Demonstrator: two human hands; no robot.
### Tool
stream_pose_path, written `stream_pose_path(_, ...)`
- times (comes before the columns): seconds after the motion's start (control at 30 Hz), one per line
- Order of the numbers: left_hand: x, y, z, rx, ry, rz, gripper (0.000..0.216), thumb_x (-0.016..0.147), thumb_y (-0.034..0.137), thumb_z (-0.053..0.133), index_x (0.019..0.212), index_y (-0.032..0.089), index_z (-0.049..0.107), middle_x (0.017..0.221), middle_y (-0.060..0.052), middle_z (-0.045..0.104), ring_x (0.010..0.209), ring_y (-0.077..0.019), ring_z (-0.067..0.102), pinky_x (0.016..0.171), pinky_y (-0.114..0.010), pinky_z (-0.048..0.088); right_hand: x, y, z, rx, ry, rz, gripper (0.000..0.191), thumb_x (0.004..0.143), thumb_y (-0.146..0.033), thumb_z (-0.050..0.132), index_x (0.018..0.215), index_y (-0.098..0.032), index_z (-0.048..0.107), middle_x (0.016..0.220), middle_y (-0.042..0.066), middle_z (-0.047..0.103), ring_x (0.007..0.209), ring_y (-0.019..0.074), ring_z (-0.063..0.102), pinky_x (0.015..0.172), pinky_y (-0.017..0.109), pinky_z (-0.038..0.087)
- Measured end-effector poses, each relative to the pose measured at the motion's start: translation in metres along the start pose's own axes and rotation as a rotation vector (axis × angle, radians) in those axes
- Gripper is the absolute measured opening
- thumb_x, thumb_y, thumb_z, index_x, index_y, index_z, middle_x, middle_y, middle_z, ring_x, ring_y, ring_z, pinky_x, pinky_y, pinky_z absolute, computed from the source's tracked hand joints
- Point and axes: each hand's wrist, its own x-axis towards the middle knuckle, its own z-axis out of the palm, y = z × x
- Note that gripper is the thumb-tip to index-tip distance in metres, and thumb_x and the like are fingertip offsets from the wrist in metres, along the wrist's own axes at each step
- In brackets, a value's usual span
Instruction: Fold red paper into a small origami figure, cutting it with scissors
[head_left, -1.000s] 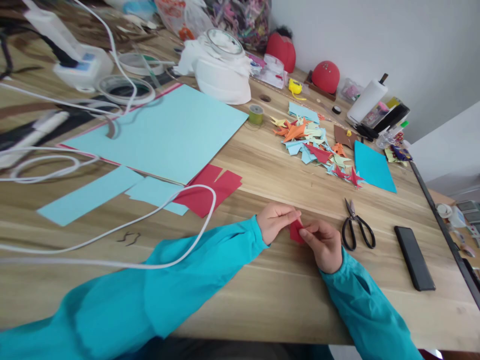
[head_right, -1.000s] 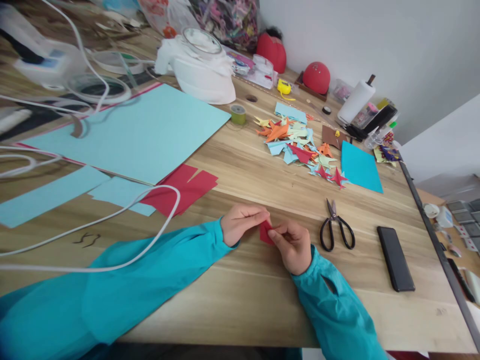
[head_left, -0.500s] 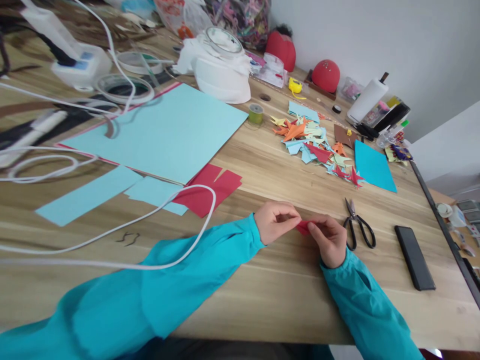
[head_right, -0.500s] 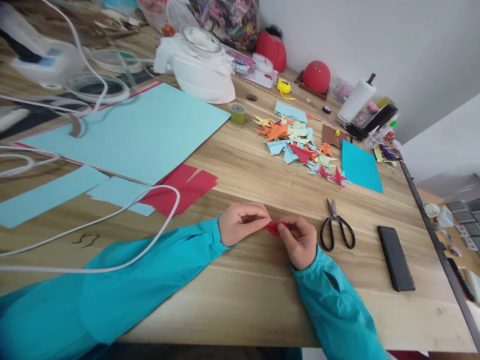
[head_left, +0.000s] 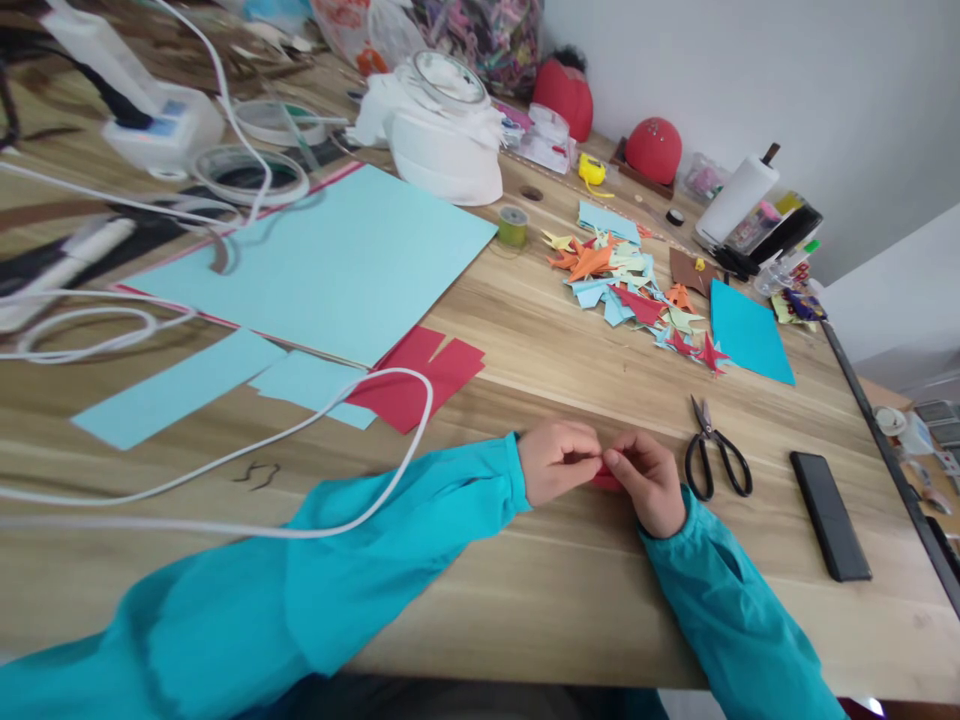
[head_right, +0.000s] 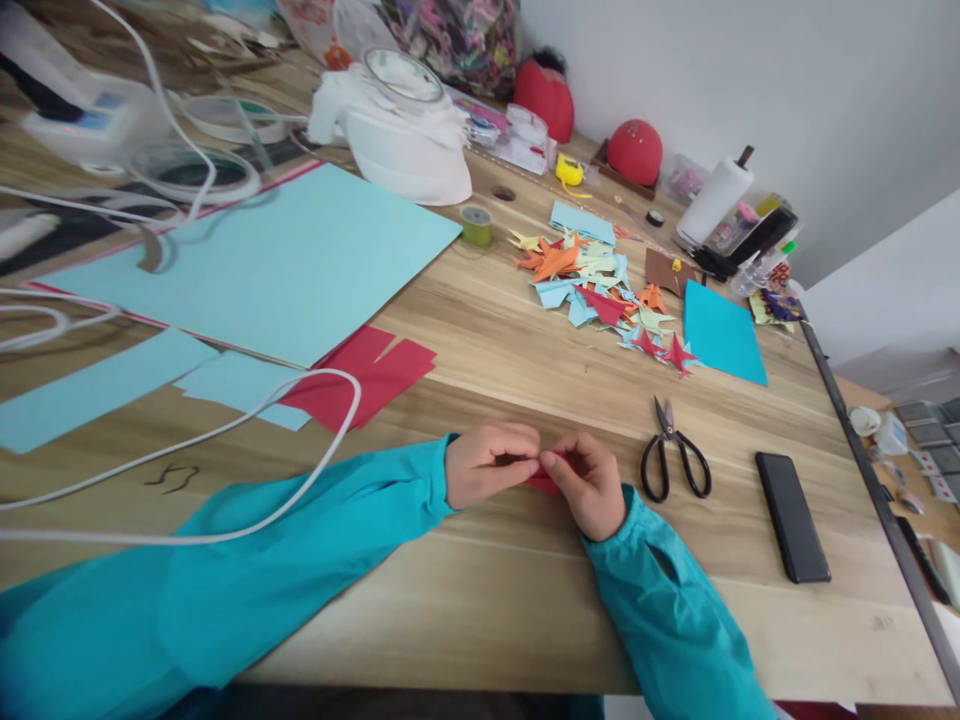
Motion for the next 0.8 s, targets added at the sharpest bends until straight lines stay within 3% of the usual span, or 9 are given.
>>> stream_pose_path(0.17,0.000,0.002,-0.001,-0.060,-0.034,-0.025,0.028,0.075,0.017,0.046,0.048,0.015,0.039,0.053,0.004,0.033,0.051,-0.0076,0.034,0.052,-0.023,0.026,0.000,-0.001,0.000,0.001,-0.104,0.023,0.033,0.079,-0.039,0.059,0.057,-0.016,0.052,0.051,-0.003,0.045,0.049,0.0085,0.038,0.047,0.022,0.030)
stream_pose_path(0.57,0.002,-0.001,-0.004,-0.169,0.002,-0.084,0.021,0.072,0.019,0.049,0.052,0.013,0.055,0.052,0.003,0.042,0.051,-0.0080,0.040,0.052,-0.022,0.030,0.003,0.009,-0.002,0.195,0.043,0.107,0.029,0.072,-0.038,0.067,0.057,-0.016,0.058,0.048,-0.003,0.052,0.045,0.0080,0.041,0.043,0.021,0.031)
stream_pose_path(0.8,0.000,-0.005,-0.004,-0.248,0.031,-0.131,0.022,0.071,0.022,0.050,0.052,0.013,0.056,0.053,0.000,0.051,0.051,-0.0095,0.046,0.051,-0.022,0.035,0.006,0.014,-0.005,0.288,0.103,0.148,0.029,0.070,-0.038,0.069,0.056,-0.016,0.058,0.045,-0.003,0.054,0.039,0.0079,0.043,0.039,0.020,0.031)
